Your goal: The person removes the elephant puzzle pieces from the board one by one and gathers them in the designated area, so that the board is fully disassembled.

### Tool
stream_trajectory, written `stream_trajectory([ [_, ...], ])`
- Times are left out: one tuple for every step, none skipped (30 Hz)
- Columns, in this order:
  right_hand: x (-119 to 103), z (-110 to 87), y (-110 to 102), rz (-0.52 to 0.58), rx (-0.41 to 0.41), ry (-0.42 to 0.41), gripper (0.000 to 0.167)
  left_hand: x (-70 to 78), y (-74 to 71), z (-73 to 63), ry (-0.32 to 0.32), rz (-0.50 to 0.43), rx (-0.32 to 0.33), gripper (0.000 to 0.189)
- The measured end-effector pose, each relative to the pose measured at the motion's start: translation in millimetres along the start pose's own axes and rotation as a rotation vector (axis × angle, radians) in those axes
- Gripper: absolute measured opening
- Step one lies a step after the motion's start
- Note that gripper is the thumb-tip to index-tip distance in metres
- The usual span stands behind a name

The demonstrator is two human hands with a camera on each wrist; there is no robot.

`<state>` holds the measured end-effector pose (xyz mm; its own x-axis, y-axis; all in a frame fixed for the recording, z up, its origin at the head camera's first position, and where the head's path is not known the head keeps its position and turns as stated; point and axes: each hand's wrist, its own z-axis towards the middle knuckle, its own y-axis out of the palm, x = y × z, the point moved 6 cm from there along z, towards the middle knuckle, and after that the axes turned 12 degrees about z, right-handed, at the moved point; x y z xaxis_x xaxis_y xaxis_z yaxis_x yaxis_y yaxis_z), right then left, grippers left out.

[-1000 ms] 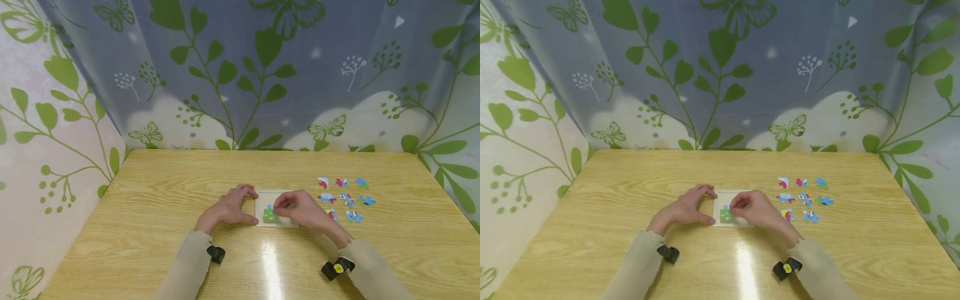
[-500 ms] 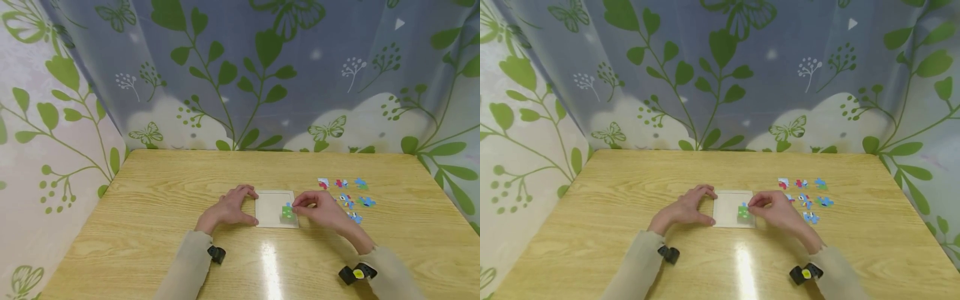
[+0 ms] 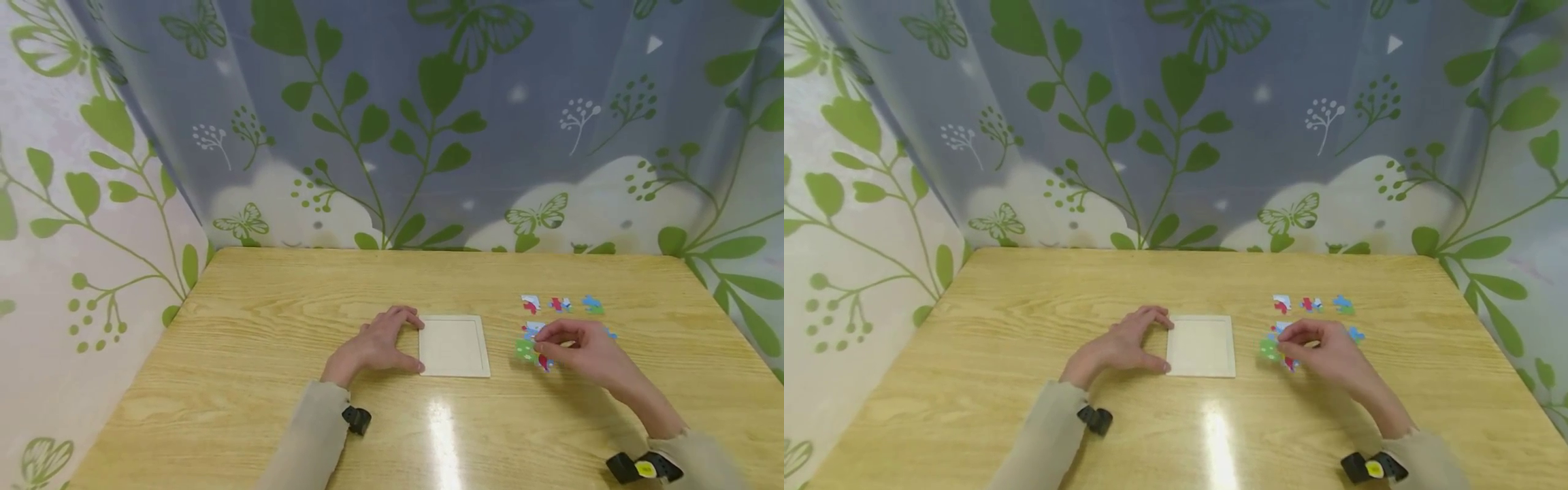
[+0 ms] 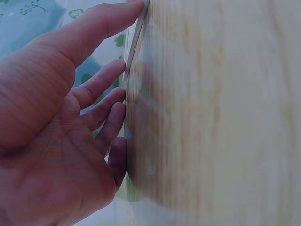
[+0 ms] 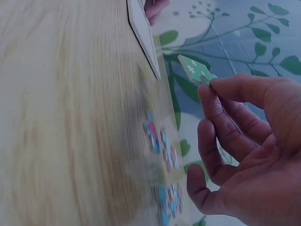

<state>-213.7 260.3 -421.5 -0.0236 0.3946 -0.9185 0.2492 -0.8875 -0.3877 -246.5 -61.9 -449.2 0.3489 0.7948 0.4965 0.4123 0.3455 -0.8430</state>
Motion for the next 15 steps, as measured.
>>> stream_trajectory([
  [2,-2.1,-4,-0.009,0.008,0.007,0.023,0.0,0.2,-0.1,-0.004,-0.002,-0.002,0.063],
  [4,-4.0,-8,-0.016,0.017,0.021,0.024,0.0,0.2,-0.1,-0.005,-0.005,0.000,0.063],
  [7,-6.0,-12,-0.021,0.023,0.031,0.025,0.1,0.2,0.0,-0.006,-0.007,0.001,0.063],
  [9,-8.1,-16,-0.029,0.031,0.038,0.026,0.4,0.3,0.1,-0.004,-0.008,0.002,0.063],
  [12,-9.9,-20,-0.034,0.039,0.043,0.027,0.7,0.5,0.4,-0.003,-0.010,0.002,0.063],
  [14,-11.8,-24,-0.038,0.046,0.049,0.027,0.9,1.0,0.5,-0.002,-0.012,0.001,0.063],
  [17,-13.7,-27,-0.045,0.052,0.054,0.027,1.2,1.4,0.6,0.000,-0.012,-0.001,0.062],
  [21,-15.9,-31,-0.051,0.058,0.064,0.028,1.6,1.7,0.6,0.001,-0.013,-0.002,0.062],
  [23,-18.0,-36,-0.058,0.066,0.071,0.028,1.9,1.9,0.6,0.002,-0.012,-0.005,0.062],
  [26,-19.7,-40,-0.067,0.076,0.076,0.029,2.0,2.1,0.5,0.003,-0.012,-0.005,0.062],
  [28,-21.2,-44,-0.075,0.085,0.080,0.029,2.0,2.0,0.2,0.001,-0.013,-0.004,0.062],
  [30,-22.5,-47,-0.081,0.091,0.086,0.030,1.9,1.6,-0.1,-0.001,-0.013,-0.003,0.062],
  [31,-23.7,-51,-0.087,0.097,0.090,0.031,1.8,1.1,-0.5,-0.002,-0.012,-0.001,0.062],
  [33,-24.8,-55,-0.095,0.106,0.093,0.031,1.6,0.6,-0.8,-0.002,-0.016,0.001,0.063],
  [34,-25.7,-58,-0.102,0.113,0.093,0.031,1.3,0.1,-1.1,-0.003,-0.016,0.003,0.063],
])
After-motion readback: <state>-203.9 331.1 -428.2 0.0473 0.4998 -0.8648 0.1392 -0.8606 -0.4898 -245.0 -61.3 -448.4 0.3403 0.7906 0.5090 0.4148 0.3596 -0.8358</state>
